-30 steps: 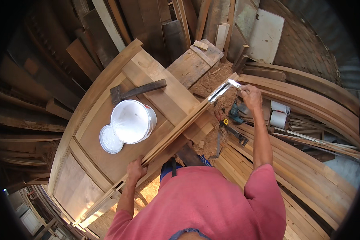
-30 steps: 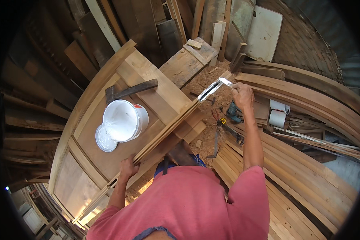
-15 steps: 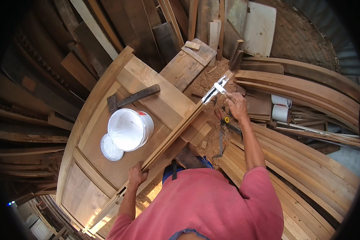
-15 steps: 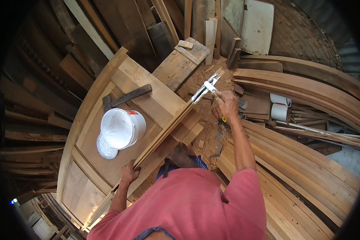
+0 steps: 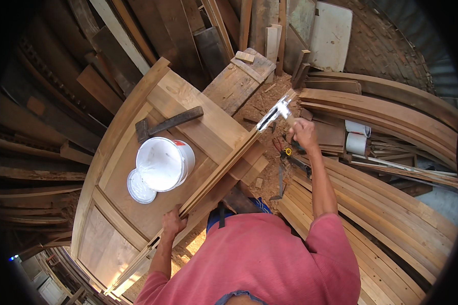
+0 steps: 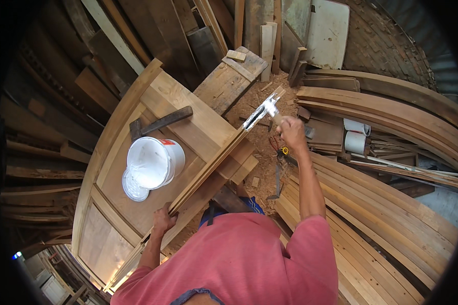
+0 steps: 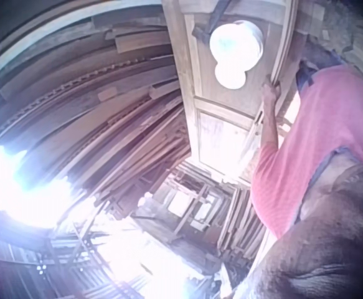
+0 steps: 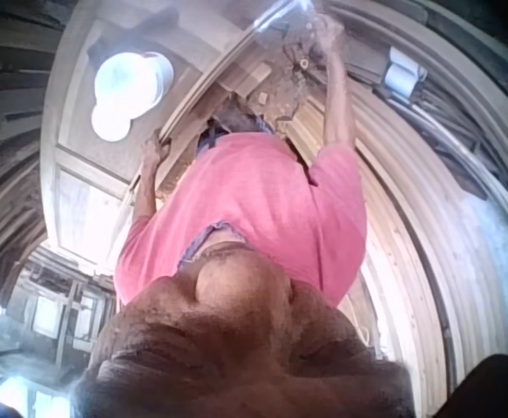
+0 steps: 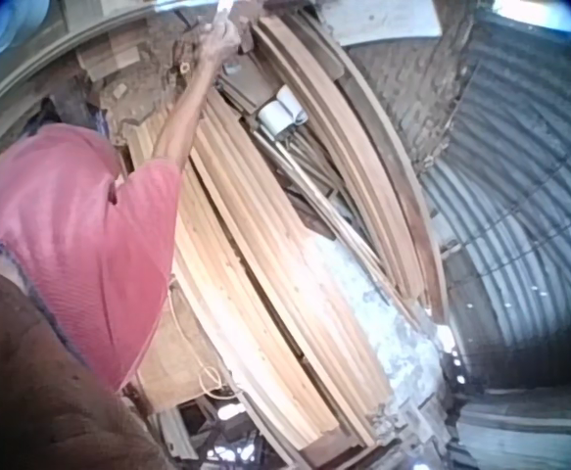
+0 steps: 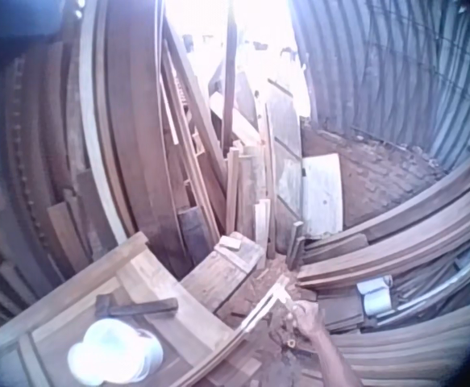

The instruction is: The person fills joints and holes in a wooden door frame using a white putty-like substance. They use a small spatula-like tool to apply the filler from a bucket and then smooth it into a long joint along the edge of the door.

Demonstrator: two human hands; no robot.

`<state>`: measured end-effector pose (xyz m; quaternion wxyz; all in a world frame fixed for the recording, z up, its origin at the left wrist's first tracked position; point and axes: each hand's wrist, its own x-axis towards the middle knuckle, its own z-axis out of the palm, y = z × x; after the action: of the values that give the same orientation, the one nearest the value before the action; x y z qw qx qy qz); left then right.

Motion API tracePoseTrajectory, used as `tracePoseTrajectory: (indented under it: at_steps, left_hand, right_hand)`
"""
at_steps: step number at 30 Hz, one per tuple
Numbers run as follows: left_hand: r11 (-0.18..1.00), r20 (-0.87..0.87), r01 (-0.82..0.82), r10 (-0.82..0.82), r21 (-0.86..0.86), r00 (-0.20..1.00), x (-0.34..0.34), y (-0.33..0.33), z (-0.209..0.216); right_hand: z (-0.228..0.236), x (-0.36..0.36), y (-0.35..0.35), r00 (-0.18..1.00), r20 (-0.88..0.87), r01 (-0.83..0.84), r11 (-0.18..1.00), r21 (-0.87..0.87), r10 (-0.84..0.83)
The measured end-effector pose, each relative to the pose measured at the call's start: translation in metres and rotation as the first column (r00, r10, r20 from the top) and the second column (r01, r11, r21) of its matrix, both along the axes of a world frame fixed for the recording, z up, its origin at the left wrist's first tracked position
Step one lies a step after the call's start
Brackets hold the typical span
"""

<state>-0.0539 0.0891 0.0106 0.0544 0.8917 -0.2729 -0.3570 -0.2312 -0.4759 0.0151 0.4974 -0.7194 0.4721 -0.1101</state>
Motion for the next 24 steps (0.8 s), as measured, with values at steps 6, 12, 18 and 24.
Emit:
tracePoseTrajectory:
  at_steps: [6, 12, 18, 24]
  left_hand:
    - [1.0, 0.039, 0.028, -0.028, -0.004, 0.999, 0.002, -0.002, -0.002]
    - [0.999, 0.012, 0.004, -0.004, -0.04, 1.0, -0.001, 0.004, -0.003]
    - [1.0, 0.014, 0.013, -0.013, -0.017, 1.0, 0.001, 0.0, 0.0]
    - [1.0, -0.001, 0.005, -0.005, -0.012, 1.0, 0.002, -0.002, 0.0]
  right_hand:
    - [-0.019, 0.004, -0.031, 0.995, -0.057, -0.092, 0.979, -0.182, 0.083]
    - [-0.004, 0.012, 0.037, 0.977, -0.021, -0.214, 0.976, -0.026, 0.214]
    - [0.005, 0.008, 0.057, 0.972, 0.045, -0.235, 0.954, 0.183, 0.231]
    - [0.003, -0.003, 0.047, 0.979, -0.074, -0.198, 0.975, -0.098, 0.191]
